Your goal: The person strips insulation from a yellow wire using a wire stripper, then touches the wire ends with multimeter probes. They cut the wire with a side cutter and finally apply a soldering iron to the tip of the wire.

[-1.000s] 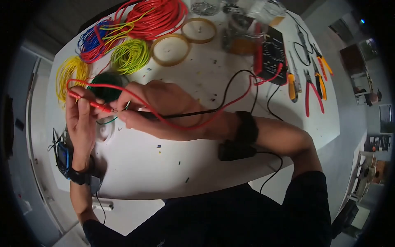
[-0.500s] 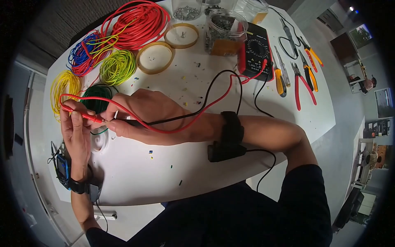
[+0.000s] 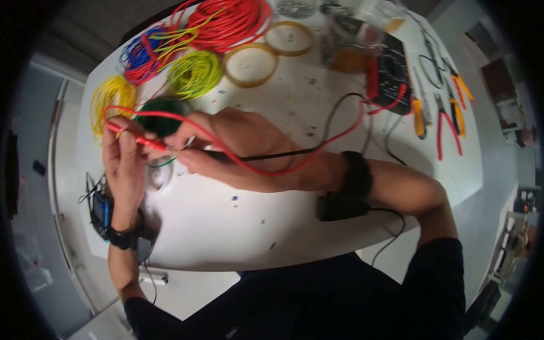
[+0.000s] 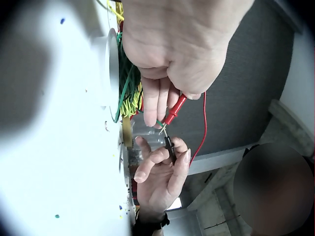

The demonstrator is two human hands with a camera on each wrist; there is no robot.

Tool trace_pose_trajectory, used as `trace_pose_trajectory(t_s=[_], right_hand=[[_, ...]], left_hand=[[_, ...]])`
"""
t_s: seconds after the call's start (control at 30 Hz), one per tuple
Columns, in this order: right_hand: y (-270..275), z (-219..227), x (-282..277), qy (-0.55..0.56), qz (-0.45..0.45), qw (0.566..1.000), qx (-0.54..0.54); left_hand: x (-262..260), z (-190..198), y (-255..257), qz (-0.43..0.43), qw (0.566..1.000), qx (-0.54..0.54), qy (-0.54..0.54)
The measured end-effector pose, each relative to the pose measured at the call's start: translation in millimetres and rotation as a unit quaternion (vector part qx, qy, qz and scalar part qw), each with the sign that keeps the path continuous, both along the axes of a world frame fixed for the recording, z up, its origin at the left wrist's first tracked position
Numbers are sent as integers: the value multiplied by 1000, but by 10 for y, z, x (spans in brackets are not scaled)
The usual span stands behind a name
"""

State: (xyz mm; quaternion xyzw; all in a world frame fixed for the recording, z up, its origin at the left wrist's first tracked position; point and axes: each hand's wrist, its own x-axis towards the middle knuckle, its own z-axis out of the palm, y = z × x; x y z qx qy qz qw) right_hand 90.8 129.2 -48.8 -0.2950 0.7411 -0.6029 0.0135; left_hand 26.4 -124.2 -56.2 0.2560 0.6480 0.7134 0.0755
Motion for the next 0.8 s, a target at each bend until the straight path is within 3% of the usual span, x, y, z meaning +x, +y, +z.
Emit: trace_pose_trajectory(t_s=[0.13,0.23,0.37,0.43,0.6,0.67,0.8], right_hand=[[-20,118,66,-84,-43,995,-16],[-11,128,78,-87,-60,994,-28],[-4,62,66,-72,-66,994,-56],[-11,51,56,-60,-68,994,-63],[-6,56,59,-52,-67,995,-58],[-10,76,58,-47,-70,995,-51],[-28,22,18,-38,-85,994,-55]], left_hand=[[0,-36,-11,-2,1000,7,-5],[39,63,18,-22,997,30,-65],[-7,96,-5,-34,998,49,-1],[-1,122,-38,13,997,-12,78],[107,307,-123,95,986,-83,107],[104,328,-186,128,956,-124,235],[-11,293,-238,224,908,-61,348]])
